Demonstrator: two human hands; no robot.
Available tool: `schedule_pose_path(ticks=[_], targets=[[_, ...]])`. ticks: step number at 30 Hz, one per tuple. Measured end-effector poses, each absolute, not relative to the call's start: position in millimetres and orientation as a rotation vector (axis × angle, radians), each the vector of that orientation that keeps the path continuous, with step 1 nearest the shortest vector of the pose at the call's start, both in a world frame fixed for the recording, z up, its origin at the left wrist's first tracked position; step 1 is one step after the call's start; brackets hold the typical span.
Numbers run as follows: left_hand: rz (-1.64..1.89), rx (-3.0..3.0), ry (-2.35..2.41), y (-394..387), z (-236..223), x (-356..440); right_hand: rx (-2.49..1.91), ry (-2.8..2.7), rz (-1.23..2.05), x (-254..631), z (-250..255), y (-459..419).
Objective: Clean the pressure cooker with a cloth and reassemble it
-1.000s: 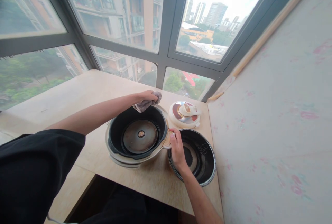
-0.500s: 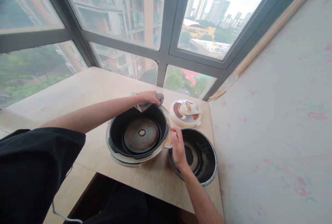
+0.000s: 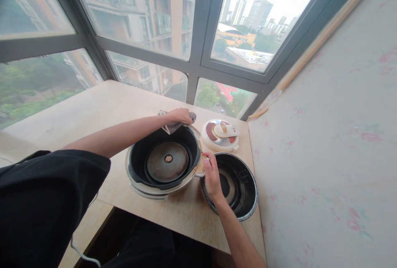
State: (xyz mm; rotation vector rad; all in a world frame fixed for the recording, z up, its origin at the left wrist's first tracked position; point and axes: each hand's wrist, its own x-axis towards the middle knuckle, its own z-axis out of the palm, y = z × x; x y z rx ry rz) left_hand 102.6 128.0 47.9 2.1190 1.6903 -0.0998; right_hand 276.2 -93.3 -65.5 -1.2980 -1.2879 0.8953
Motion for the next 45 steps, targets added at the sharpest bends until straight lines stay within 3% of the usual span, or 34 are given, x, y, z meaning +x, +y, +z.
schedule_pose_path(ticks=[11, 19, 25, 31, 36, 45], targets=[[0.342, 1.982, 1.639, 138, 46, 64, -1.278, -1.32, 0.896, 280, -67, -93], [0.571, 2.197, 1.533, 132, 78, 51, -1.249, -1.289, 0.909, 278, -70, -92], [0.46, 2.34, 1.554, 134, 83, 45, -1.269, -1.28, 0.902, 279, -69, -93], [0.186, 2.418, 1.285, 138, 61, 42, -1.286, -1.293, 0.887, 280, -71, -93], [-0.036, 2.597, 1.578, 147, 42, 40, -1.294, -1.287, 0.894, 281, -71, -93], [0.158, 2.557, 1.688, 153, 42, 25, -1.306, -1.278, 0.883, 281, -73, -92]])
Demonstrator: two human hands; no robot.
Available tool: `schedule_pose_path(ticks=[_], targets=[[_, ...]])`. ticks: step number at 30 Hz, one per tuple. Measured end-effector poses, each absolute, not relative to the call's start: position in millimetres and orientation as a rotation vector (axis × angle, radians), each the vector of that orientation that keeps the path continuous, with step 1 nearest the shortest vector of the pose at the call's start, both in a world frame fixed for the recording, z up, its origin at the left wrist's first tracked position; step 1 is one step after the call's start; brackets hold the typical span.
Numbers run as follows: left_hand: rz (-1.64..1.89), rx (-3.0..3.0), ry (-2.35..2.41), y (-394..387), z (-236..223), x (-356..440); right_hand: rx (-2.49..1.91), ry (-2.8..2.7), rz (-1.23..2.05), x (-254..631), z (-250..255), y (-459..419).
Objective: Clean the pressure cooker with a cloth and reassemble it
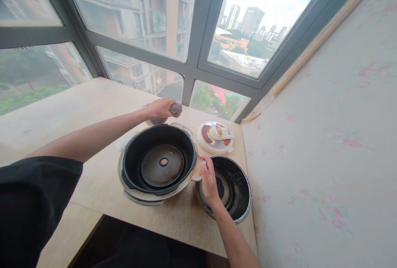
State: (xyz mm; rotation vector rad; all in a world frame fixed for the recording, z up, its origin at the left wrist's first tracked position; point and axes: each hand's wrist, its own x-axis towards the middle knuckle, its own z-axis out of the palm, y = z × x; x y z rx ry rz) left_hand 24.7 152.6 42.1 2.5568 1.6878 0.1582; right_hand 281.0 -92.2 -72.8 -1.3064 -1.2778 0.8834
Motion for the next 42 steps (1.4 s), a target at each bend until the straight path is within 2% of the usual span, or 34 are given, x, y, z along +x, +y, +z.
schedule_pose_path(ticks=[8, 12, 19, 30, 38, 42], targets=[[0.354, 2.819, 1.282, 131, 81, 65, -1.308, -1.249, 0.888, 280, -74, -92], [0.186, 2.96, 1.007, 121, 85, 93, -1.297, -1.227, 0.934, 280, -75, -93], [-0.195, 3.149, 0.58, 123, 65, 128, -1.26, -1.224, 0.95, 278, -75, -94], [-0.367, 3.078, 0.404, 132, 65, 161, -1.227, -1.183, 0.961, 273, -80, -93], [-0.235, 2.95, 0.42, 144, 53, 142, -1.238, -1.185, 0.98, 272, -76, -95], [-0.16, 2.921, 0.592, 149, 45, 129, -1.247, -1.185, 0.983, 273, -77, -96]])
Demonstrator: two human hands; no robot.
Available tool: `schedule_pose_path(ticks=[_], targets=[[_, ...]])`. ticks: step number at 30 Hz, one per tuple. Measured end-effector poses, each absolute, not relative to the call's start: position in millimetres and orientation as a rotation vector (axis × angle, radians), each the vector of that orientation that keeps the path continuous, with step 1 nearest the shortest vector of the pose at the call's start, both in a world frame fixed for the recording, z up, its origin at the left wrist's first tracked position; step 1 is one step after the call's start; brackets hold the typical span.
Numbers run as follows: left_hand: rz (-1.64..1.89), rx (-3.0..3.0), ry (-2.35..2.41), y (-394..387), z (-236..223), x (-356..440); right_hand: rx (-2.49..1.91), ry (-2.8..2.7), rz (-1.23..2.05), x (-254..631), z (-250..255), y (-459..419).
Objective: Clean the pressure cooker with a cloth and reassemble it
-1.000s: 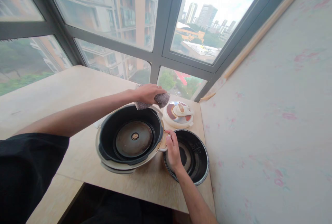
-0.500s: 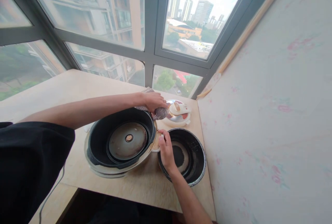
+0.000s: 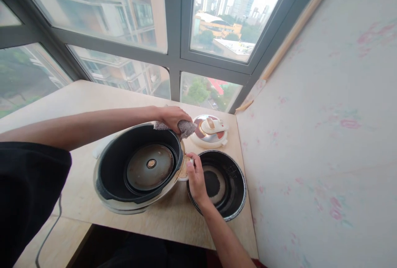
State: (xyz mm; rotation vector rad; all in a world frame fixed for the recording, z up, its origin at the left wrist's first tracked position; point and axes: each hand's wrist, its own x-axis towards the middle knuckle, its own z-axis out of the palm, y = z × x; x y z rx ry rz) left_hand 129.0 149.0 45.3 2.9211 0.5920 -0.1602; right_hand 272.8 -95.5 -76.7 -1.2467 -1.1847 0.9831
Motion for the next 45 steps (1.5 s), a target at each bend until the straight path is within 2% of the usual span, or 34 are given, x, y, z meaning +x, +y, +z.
schedule_pose_path(ticks=[4, 12, 18, 23, 33, 40, 45], targets=[[-0.089, 2.802, 0.771, 149, 40, 123, -1.234, -1.195, 1.001, 273, -77, -96], [-0.009, 2.679, 0.799, 143, 40, 120, -1.237, -1.178, 1.017, 276, -81, -95], [0.343, 2.533, 1.088, 157, 47, 105, -1.247, -1.203, 0.995, 276, -78, -95], [0.461, 2.53, 1.178, 155, 60, 89, -1.268, -1.206, 0.993, 277, -76, -96], [1.031, 2.286, 1.516, 94, 95, 39, -1.272, -1.192, 1.098, 282, -71, -100], [0.866, 2.352, 1.882, 40, 89, -19, -1.305, -1.191, 1.151, 284, -64, -106], [0.723, 2.066, 2.306, 20, 67, -54, -1.32, -1.191, 1.165, 282, -62, -112]])
